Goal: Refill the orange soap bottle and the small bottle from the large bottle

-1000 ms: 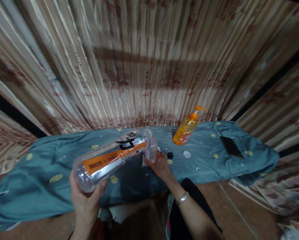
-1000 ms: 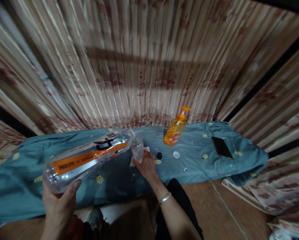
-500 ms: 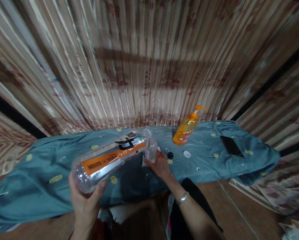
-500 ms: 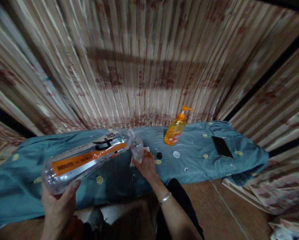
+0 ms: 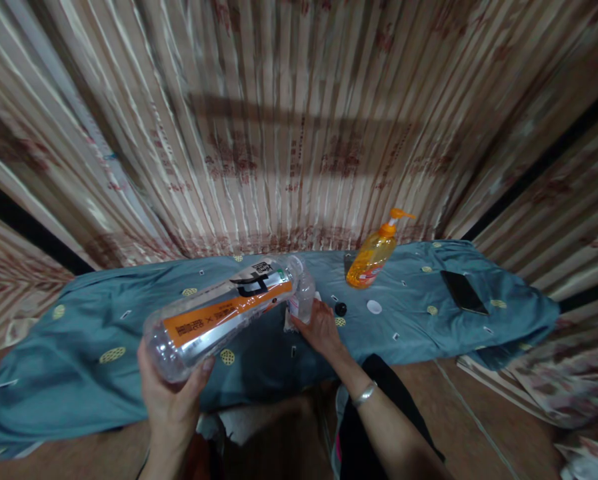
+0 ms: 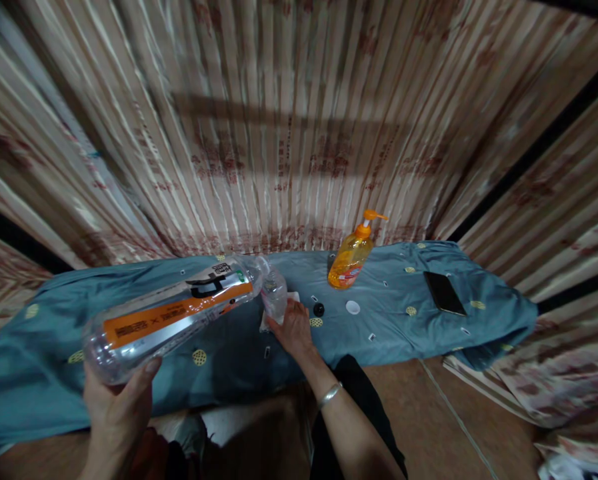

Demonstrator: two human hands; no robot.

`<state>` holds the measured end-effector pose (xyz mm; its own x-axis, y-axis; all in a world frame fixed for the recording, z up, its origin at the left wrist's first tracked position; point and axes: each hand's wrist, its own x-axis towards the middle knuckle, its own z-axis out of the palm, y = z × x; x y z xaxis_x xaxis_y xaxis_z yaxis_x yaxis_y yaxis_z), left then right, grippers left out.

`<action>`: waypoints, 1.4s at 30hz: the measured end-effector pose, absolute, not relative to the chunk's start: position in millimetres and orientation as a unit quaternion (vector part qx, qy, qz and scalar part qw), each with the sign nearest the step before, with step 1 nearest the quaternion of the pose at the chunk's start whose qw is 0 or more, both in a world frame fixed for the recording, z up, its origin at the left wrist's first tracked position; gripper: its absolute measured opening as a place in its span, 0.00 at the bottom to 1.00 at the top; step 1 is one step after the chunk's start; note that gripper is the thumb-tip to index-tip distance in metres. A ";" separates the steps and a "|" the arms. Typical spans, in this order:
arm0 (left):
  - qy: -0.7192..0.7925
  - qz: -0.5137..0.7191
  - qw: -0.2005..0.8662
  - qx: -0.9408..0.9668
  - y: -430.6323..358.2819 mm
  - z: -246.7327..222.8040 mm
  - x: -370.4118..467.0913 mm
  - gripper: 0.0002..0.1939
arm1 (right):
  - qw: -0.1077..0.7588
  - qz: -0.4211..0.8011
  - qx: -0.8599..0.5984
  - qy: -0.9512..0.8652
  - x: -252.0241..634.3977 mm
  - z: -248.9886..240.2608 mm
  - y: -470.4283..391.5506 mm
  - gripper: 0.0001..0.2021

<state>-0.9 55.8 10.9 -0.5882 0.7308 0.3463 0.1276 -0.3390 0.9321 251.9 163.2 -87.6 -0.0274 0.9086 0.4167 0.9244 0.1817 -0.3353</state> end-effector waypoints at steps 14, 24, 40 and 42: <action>0.527 0.726 0.238 0.371 57.3 15.5 0.8 0.48 | 0.299 -0.013 -0.625 -0.721 253.7 -97.9 166.4 0.26; 0.531 0.719 0.231 0.384 57.0 15.0 1.5 0.49 | 0.278 0.002 -0.639 -0.717 252.8 -90.7 164.6 0.26; 0.534 0.717 0.234 0.383 57.5 13.2 -1.3 0.49 | 0.271 0.007 -0.646 -0.713 251.3 -90.3 164.7 0.27; 0.544 0.707 0.218 0.396 57.8 11.1 -2.0 0.48 | 0.269 0.006 -0.643 -0.717 251.9 -89.4 164.7 0.27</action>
<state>-2.0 57.8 11.1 -0.5914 0.7388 0.3231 0.1224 -0.3139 0.9416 251.9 164.7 -89.4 -0.0287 0.9258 0.3769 0.9189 0.1729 -0.3547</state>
